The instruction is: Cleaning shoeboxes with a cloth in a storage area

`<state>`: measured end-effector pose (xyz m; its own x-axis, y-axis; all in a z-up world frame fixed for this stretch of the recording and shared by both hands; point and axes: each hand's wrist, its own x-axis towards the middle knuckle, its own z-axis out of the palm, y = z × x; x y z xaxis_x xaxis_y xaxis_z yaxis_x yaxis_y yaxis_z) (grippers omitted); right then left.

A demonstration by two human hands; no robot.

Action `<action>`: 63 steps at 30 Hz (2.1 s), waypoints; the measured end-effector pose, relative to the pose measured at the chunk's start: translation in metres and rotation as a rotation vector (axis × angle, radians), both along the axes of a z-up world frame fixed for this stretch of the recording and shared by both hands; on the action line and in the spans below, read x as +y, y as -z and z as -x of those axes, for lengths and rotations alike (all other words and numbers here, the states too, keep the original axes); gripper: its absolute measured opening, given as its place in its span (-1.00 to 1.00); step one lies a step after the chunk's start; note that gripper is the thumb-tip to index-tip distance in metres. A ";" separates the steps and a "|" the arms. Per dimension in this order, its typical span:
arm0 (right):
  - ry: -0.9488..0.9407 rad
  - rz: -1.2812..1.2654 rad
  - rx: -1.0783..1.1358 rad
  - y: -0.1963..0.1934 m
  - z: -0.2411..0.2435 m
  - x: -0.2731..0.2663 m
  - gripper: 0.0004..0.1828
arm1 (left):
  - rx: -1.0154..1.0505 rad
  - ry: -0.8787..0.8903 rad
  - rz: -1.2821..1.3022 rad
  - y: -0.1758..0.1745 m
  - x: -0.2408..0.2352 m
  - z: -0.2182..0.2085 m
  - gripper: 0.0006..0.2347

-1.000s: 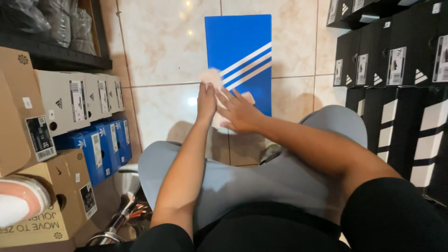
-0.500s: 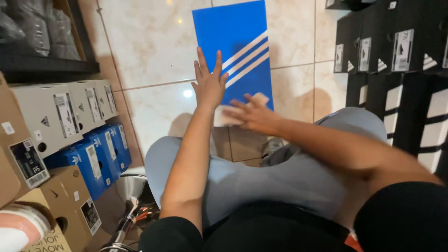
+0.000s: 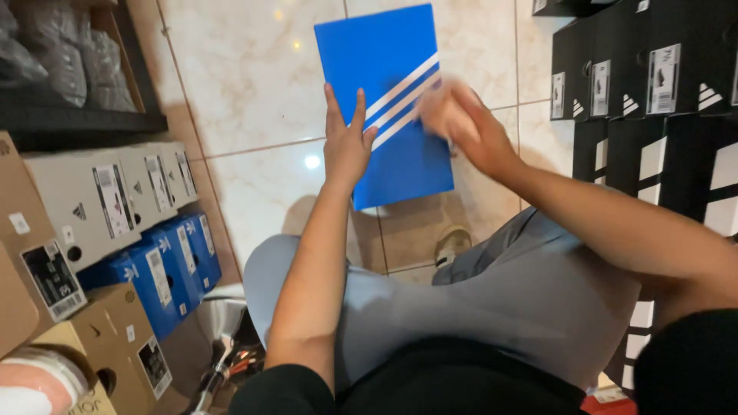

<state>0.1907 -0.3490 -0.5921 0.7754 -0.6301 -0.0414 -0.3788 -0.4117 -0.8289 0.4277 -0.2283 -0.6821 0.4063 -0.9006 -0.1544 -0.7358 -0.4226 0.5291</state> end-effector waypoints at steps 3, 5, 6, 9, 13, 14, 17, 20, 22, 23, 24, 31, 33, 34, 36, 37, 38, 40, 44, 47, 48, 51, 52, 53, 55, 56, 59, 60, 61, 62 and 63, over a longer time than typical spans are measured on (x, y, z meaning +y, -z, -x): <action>0.043 -0.279 -0.163 0.034 -0.064 -0.038 0.01 | 0.014 -0.018 0.039 0.011 0.000 0.003 -0.39; 0.299 -0.410 -0.120 0.093 -0.079 -0.089 -0.07 | 0.044 -0.029 0.048 0.005 -0.001 0.003 -0.43; 0.557 -0.551 -0.065 0.123 -0.087 -0.111 -0.14 | 0.079 -0.043 0.043 0.002 0.002 0.004 -0.46; 0.805 -0.692 -0.113 0.074 -0.128 -0.130 -0.24 | 0.140 -0.044 0.125 0.006 0.004 0.004 -0.48; 0.755 -0.706 -0.194 0.067 -0.104 -0.087 -0.25 | 0.152 -0.060 0.181 0.019 0.008 0.008 -0.49; 0.701 -0.710 -0.033 0.056 -0.089 -0.066 -0.33 | 0.124 -0.075 0.190 0.019 0.007 0.009 -0.48; 0.760 -0.790 0.216 0.138 0.008 0.023 -0.44 | 0.168 -0.073 0.277 0.004 0.011 0.010 -0.51; 0.835 -0.838 0.304 0.127 0.023 0.048 -0.45 | 0.228 -0.048 0.386 0.009 0.005 0.009 -0.55; 0.790 -0.817 0.314 0.099 -0.005 0.025 -0.40 | 0.216 -0.043 0.405 0.015 0.006 0.009 -0.55; 0.764 -0.506 0.185 0.092 -0.021 -0.001 -0.41 | 0.212 -0.037 0.405 0.014 0.006 0.009 -0.56; 0.725 -0.203 0.057 0.086 -0.036 -0.024 -0.41 | 0.210 -0.035 0.400 0.014 0.008 0.011 -0.56; 0.310 0.297 0.322 0.178 -0.137 -0.226 -0.68 | 0.179 -0.066 0.373 0.016 0.007 0.010 -0.56; 0.123 0.388 0.811 0.252 -0.163 -0.283 -0.74 | 0.206 -0.073 0.284 0.010 0.007 0.010 -0.58; 0.117 0.389 0.801 0.232 -0.184 -0.265 -0.74 | 0.197 -0.080 0.284 0.011 0.007 0.010 -0.58; -0.177 0.284 0.682 0.191 -0.223 -0.231 -0.60 | 0.181 -0.075 0.242 0.011 0.006 0.010 -0.58; -0.178 0.286 0.674 0.183 -0.241 -0.211 -0.60 | 0.174 -0.077 0.243 0.010 0.007 0.007 -0.58; -0.093 0.304 0.601 0.175 -0.251 -0.193 -0.61 | 0.168 -0.078 0.235 0.008 0.008 0.009 -0.57; 0.002 0.327 0.532 0.150 -0.247 -0.150 -0.62 | 0.166 -0.070 0.235 0.004 0.008 0.012 -0.56; 0.114 0.931 -0.116 0.079 -0.200 -0.063 -0.74 | 0.155 -0.068 0.201 0.000 0.008 0.009 -0.59; -0.061 0.970 -0.204 0.059 -0.139 -0.015 -0.63 | 0.170 -0.074 0.214 -0.007 0.008 0.010 -0.65; -0.179 0.792 -0.227 0.060 -0.118 0.004 -0.49 | 0.190 -0.101 0.218 -0.011 0.013 0.011 -0.66; -0.333 0.721 -0.017 0.045 -0.059 -0.003 -0.48 | 0.402 -0.266 0.235 0.001 0.014 0.009 -0.54; -0.325 0.732 -0.015 0.058 -0.057 -0.017 -0.48 | 0.401 -0.256 0.244 -0.001 0.015 0.010 -0.54; -0.245 0.864 0.116 0.072 -0.055 -0.032 -0.51 | 0.431 -0.250 0.236 -0.002 0.015 0.011 -0.54; -0.173 0.991 0.238 0.090 -0.077 -0.053 -0.54 | 0.455 -0.260 0.228 -0.005 0.017 0.009 -0.52; -0.081 1.028 0.194 0.094 -0.097 -0.055 -0.46 | 0.475 -0.283 0.247 -0.007 0.021 0.010 -0.54; -0.110 0.923 0.049 0.140 -0.132 -0.024 -0.35 | 0.460 -0.366 0.326 0.009 0.024 0.014 -0.57; -0.222 0.783 -0.049 0.160 -0.140 -0.008 -0.39 | 0.426 -0.417 0.387 0.017 0.022 0.015 -0.57; -0.216 0.785 -0.050 0.130 -0.118 0.014 -0.39 | 0.424 -0.411 0.389 0.012 0.023 0.019 -0.57; -0.363 0.899 0.000 0.101 -0.102 0.036 -0.32 | 0.416 -0.432 0.398 0.005 0.023 0.019 -0.53; -0.509 1.012 0.053 0.073 -0.085 0.058 -0.25 | 0.408 -0.454 0.408 0.000 0.024 0.019 -0.47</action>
